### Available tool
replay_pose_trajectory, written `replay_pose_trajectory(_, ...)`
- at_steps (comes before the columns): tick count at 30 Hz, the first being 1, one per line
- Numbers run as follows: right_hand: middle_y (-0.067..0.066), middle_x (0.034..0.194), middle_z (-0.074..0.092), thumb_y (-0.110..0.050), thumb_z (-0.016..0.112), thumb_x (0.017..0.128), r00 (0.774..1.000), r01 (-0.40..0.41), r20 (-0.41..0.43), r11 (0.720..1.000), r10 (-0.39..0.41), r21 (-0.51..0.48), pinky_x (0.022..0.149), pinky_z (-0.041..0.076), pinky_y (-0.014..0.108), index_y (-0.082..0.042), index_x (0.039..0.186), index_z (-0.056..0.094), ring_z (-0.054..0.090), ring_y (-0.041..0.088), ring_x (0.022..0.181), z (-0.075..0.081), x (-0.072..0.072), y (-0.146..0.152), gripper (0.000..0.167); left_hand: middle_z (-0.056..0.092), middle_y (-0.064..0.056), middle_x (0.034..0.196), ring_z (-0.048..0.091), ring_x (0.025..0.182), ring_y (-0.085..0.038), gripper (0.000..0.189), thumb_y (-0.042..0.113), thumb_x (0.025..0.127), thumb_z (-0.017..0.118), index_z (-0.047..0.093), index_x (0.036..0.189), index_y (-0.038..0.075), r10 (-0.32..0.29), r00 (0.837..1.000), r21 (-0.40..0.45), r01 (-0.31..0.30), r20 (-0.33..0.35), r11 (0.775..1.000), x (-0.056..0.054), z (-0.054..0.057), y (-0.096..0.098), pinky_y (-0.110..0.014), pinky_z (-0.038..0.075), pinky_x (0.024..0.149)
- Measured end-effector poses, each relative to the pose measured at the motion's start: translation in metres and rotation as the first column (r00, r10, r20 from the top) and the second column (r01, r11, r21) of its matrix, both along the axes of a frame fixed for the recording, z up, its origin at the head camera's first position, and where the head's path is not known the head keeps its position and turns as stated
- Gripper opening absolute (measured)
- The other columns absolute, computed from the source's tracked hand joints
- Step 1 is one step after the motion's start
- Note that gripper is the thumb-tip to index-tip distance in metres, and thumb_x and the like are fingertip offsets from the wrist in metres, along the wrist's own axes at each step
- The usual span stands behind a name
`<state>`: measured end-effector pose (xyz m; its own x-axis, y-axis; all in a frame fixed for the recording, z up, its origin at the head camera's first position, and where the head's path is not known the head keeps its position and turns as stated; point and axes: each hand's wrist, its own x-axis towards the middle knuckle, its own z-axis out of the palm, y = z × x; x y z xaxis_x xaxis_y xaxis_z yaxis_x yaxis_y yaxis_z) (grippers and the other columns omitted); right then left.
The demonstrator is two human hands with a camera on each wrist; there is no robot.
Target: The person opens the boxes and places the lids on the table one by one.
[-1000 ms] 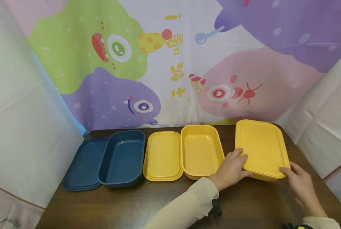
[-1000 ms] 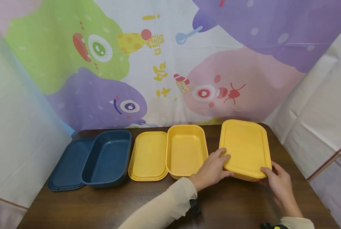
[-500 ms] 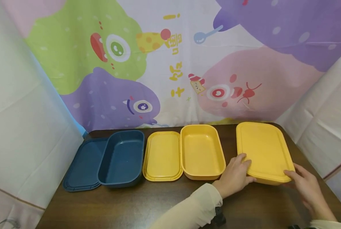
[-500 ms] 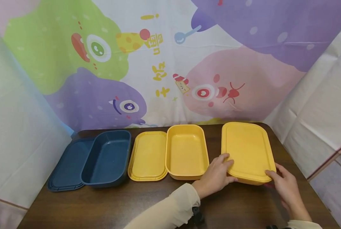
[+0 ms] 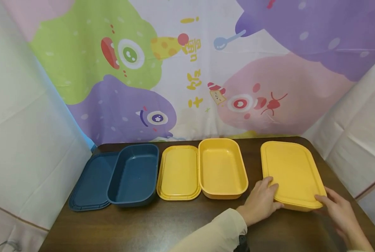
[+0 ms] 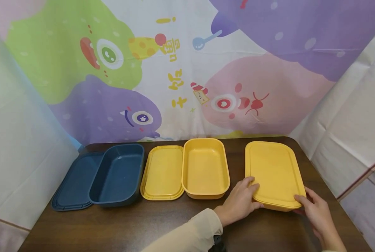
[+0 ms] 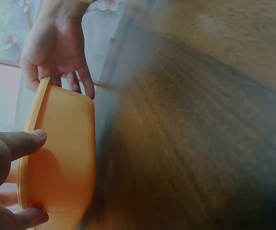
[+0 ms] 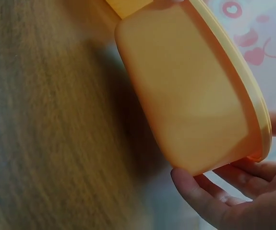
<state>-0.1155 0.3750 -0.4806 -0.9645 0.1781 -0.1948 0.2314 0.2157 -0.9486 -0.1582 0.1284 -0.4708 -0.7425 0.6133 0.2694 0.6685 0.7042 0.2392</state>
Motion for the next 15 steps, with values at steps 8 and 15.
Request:
replay_pose_trajectory(8, -0.037, 0.089, 0.049, -0.025, 0.054, 0.100, 0.999, 0.008, 0.050, 1.000, -0.009, 0.030, 0.069, 0.058, 0.025, 0.015, 0.149, 0.008, 0.058, -0.008, 0.080, -0.0062, 0.0065, 0.0013, 0.078, 0.051, -0.003, 0.139, 0.058, 0.116, -0.015, 0.054, 0.049, 0.086, 0.069, 0.061, 0.129, 0.018, -0.005, 1.000, -0.013, 0.005, 0.030, 1.000, 0.0066, -0.0059, 0.0010, -0.022, 0.048, 0.095)
replay_pose_trajectory(15, -0.011, 0.118, 0.054, -0.041, 0.050, 0.100, 0.990, -0.008, 0.142, 0.988, -0.014, 0.152, 0.071, 0.050, 0.013, 0.006, 0.153, 0.009, 0.042, -0.023, 0.084, -0.0090, 0.0069, 0.0053, 0.081, 0.051, -0.003, 0.138, 0.058, 0.116, -0.015, 0.052, 0.048, 0.086, 0.069, 0.062, 0.127, 0.017, -0.026, 1.000, -0.006, 0.026, 0.007, 1.000, 0.0083, -0.0080, 0.0011, -0.021, 0.046, 0.097)
